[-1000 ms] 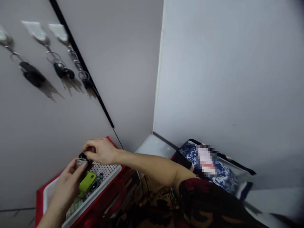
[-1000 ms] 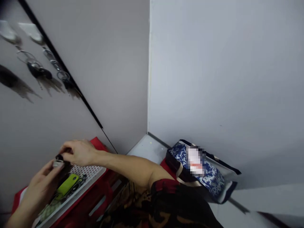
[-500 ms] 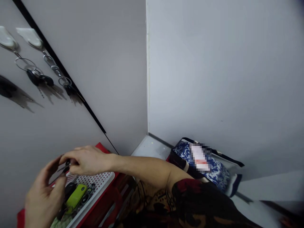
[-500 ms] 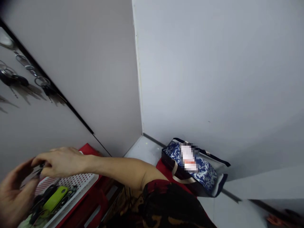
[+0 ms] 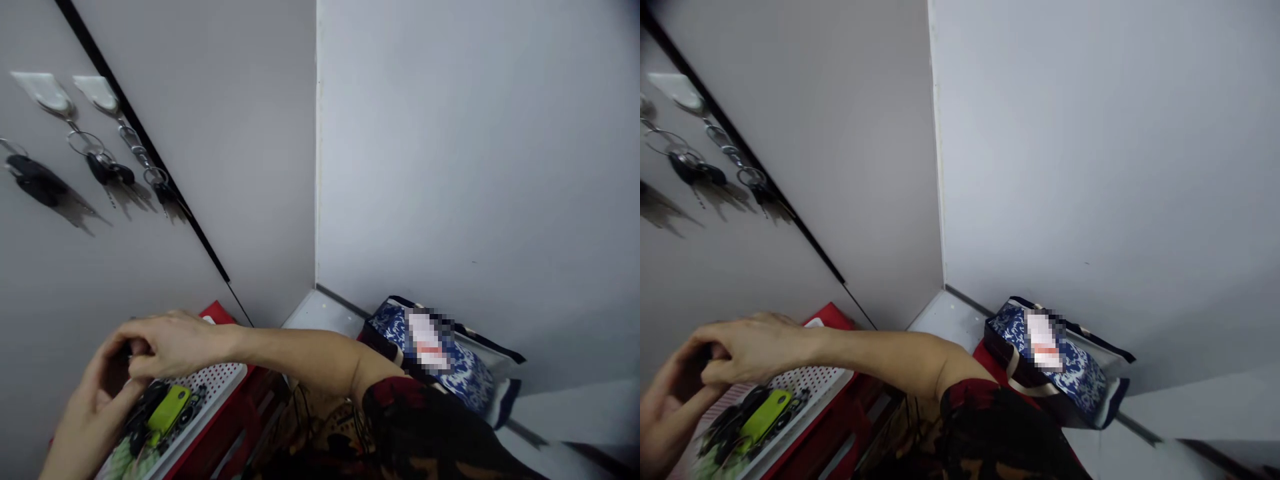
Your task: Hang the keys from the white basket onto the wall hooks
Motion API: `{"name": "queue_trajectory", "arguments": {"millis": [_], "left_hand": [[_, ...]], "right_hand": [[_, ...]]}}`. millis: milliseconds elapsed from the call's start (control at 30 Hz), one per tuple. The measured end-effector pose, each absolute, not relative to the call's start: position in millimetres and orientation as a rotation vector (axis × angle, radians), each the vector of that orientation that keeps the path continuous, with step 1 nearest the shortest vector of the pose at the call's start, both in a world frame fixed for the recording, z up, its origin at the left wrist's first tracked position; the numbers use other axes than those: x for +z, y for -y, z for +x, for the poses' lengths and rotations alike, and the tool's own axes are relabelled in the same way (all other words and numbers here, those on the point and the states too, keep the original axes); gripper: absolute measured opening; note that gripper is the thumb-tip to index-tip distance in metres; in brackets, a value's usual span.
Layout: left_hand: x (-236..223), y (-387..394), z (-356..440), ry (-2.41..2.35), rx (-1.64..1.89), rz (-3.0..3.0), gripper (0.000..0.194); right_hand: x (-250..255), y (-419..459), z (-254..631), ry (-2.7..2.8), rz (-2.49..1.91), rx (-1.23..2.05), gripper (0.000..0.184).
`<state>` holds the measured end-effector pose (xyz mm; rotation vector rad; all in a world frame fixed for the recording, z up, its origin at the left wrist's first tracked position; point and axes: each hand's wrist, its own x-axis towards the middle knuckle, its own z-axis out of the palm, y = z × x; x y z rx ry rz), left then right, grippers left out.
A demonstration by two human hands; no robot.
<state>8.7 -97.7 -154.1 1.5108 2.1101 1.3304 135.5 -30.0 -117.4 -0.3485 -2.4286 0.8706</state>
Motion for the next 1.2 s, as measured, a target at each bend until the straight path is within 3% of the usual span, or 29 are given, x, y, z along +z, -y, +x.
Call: {"name": "queue_trajectory", "arguments": {"millis": [100, 267, 400, 667, 933, 1200], "left_hand": [[-136, 99, 12, -1.982, 1.275, 1.258, 0.061], [-130, 104, 2, -1.555, 1.406, 1.114, 0.033], [-130, 109, -6, -1.357, 1.437, 1.085, 0.026], [-123, 120, -13, -1.611, 1.152, 1.391, 0.02], [-119, 124, -13, -1.938, 1.344, 1.6, 0.02], [-114, 130, -16, -1.944, 1.397, 1.769, 0.019]], "right_hand": [[-115, 28, 131, 2.395, -0.272, 0.929, 0.024], [-115, 20, 121, 2.294, -0.237, 1.19, 0.023], [-116, 18, 113, 2.203, -0.203, 1.402, 0.023], [-120, 20, 110, 2.112, -0.275, 1.517, 0.019], [-112, 24, 108, 2.135, -0.383, 1.501, 0.019], [-119, 31, 108, 2.23, -0.313, 1.58, 0.019]]}}
